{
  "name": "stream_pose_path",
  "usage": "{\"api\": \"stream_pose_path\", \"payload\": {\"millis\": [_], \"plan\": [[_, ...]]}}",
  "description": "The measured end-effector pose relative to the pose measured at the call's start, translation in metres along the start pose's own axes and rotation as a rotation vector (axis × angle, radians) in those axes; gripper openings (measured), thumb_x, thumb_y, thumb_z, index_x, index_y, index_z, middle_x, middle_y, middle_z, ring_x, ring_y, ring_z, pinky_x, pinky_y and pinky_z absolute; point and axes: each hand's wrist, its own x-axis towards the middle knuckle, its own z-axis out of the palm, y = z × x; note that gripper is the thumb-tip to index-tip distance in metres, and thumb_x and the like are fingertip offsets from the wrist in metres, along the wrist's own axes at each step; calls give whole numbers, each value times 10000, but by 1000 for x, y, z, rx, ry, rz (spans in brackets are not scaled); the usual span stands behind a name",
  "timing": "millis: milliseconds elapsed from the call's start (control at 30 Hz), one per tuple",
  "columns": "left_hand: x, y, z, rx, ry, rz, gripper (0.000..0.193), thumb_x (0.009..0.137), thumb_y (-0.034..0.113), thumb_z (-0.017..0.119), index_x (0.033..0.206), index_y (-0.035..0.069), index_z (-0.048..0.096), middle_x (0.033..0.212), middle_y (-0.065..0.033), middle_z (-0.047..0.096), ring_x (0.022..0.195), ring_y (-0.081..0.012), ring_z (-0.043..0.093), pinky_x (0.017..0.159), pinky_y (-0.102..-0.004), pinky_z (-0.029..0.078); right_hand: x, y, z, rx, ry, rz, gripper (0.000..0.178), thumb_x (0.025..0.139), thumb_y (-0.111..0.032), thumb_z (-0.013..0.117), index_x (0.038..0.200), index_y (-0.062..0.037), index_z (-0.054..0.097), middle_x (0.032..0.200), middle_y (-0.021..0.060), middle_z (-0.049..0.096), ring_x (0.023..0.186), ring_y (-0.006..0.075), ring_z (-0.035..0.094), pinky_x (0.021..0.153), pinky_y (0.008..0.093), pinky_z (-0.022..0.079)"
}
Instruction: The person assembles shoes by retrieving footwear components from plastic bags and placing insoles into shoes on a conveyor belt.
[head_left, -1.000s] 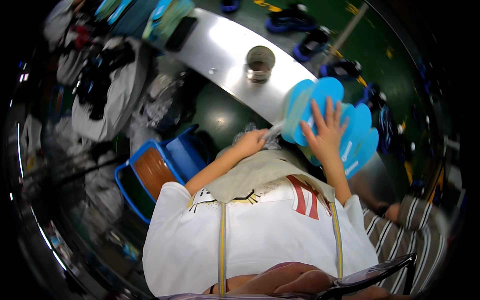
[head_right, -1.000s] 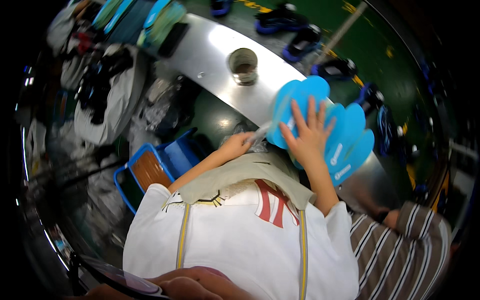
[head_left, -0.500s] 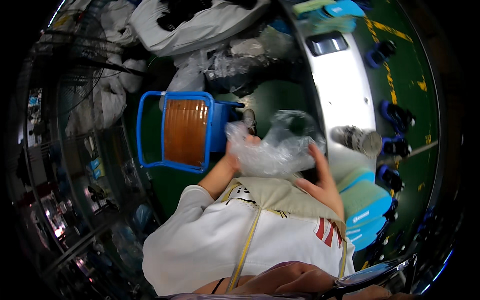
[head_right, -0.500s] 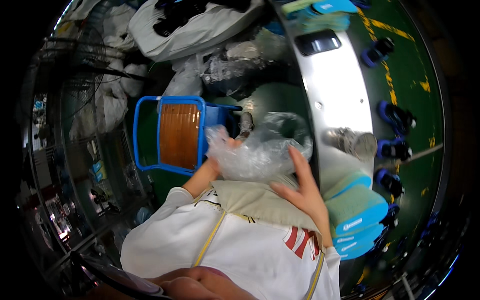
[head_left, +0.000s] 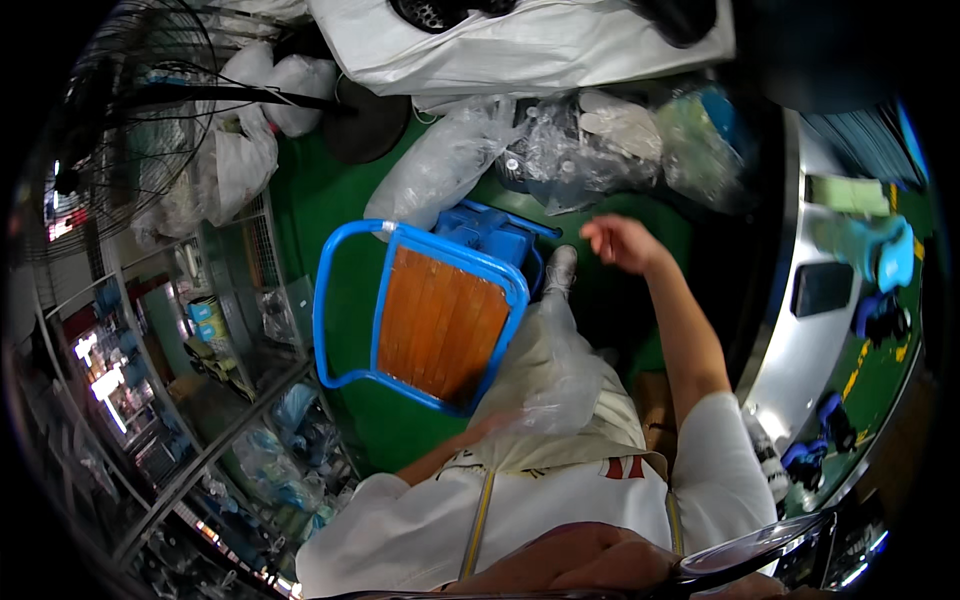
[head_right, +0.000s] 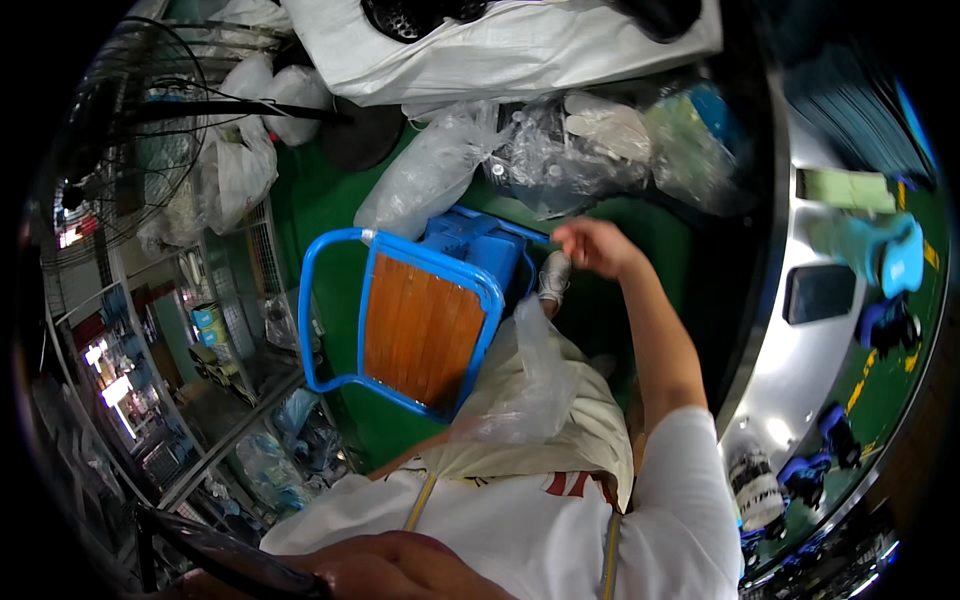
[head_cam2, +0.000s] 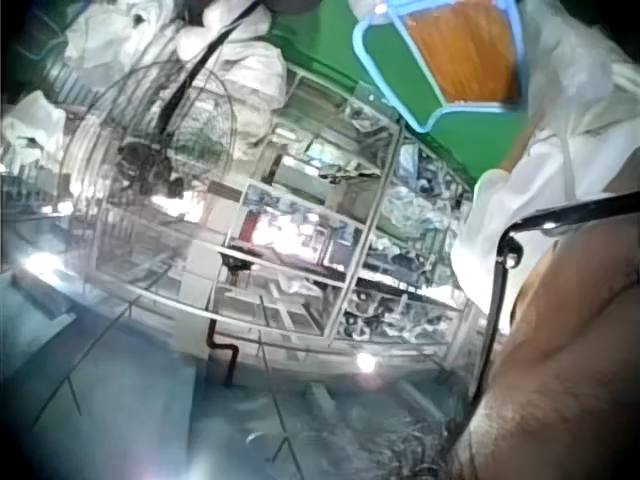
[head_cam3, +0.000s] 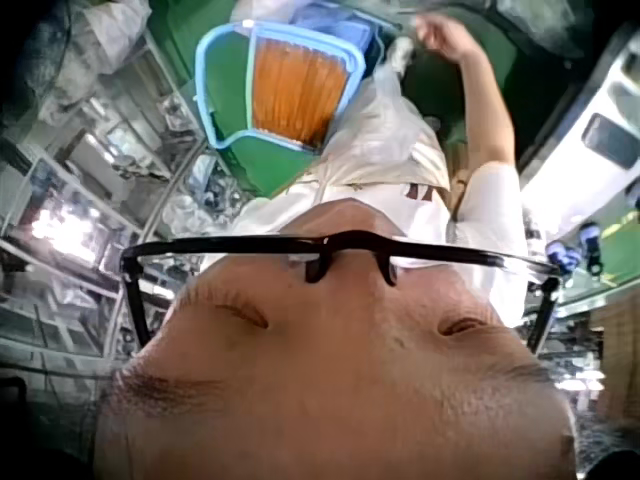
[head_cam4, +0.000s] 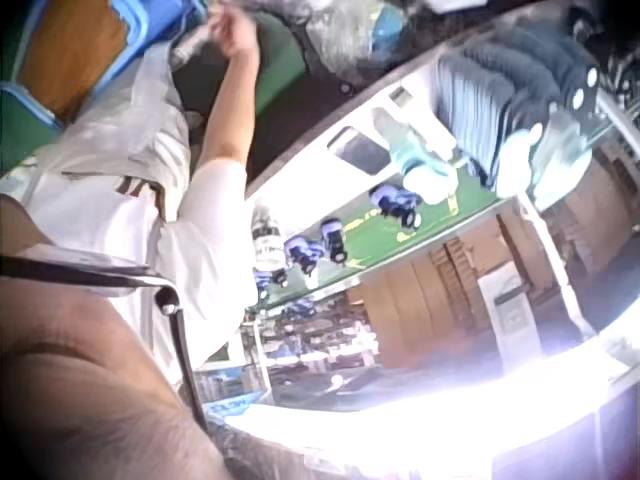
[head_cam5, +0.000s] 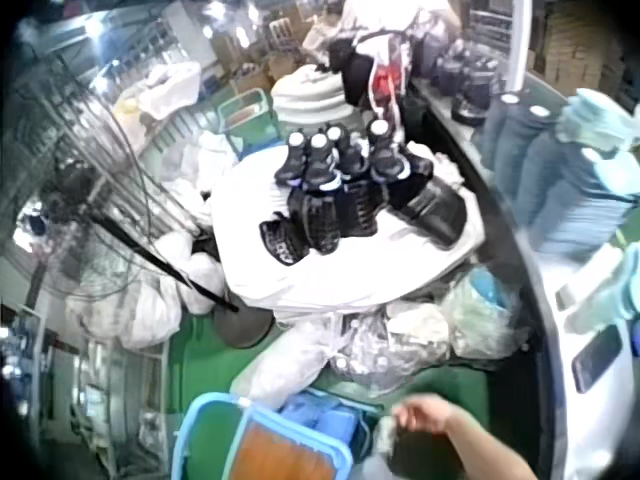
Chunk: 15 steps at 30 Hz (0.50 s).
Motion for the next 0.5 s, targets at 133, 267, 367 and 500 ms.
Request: {"api": "stream_pose_path", "payload": {"millis": [133, 267, 367, 500], "plan": [[12, 14, -20, -69, 4, -50, 494, 729, 251, 529, 1145, 43, 364, 1168, -128, 371, 1077, -211, 356, 855, -322, 341, 150, -60, -18, -784, 393, -287, 286, 757, -247, 477, 954, -55, 555, 745, 59, 571, 614, 131, 510, 570, 247, 405], [17, 22, -28, -149, 49, -93, 444, 734, 222, 513, 1115, 33, 390, 1151, -128, 387, 1055, -212, 376, 844, -323, 353, 256, -87, 29, -978, 556, -564, 364, 753, -175, 467, 1079, -12, 480, 966, 150, 551, 898, 217, 526, 779, 276, 393], [22, 35, -37, -172, 61, -118, 407, 737, 200, 500, 1093, 25, 409, 1139, -129, 398, 1038, -213, 391, 836, -323, 361, 309, -97, 43, -1153, 757, -651, 475, 729, -212, 512, 1140, -1, 402, 1113, 192, 455, 1025, 285, 456, 854, 301, 369], [25, 52, -44, -217, 63, -111, 360, 742, 170, 484, 1063, 15, 435, 1122, -130, 414, 1016, -214, 411, 826, -323, 373, 327, -80, 50, -851, 779, -294, 695, 695, -271, 592, 1193, 71, 249, 841, 162, 560, 768, 233, 542, 686, 294, 434]]}}
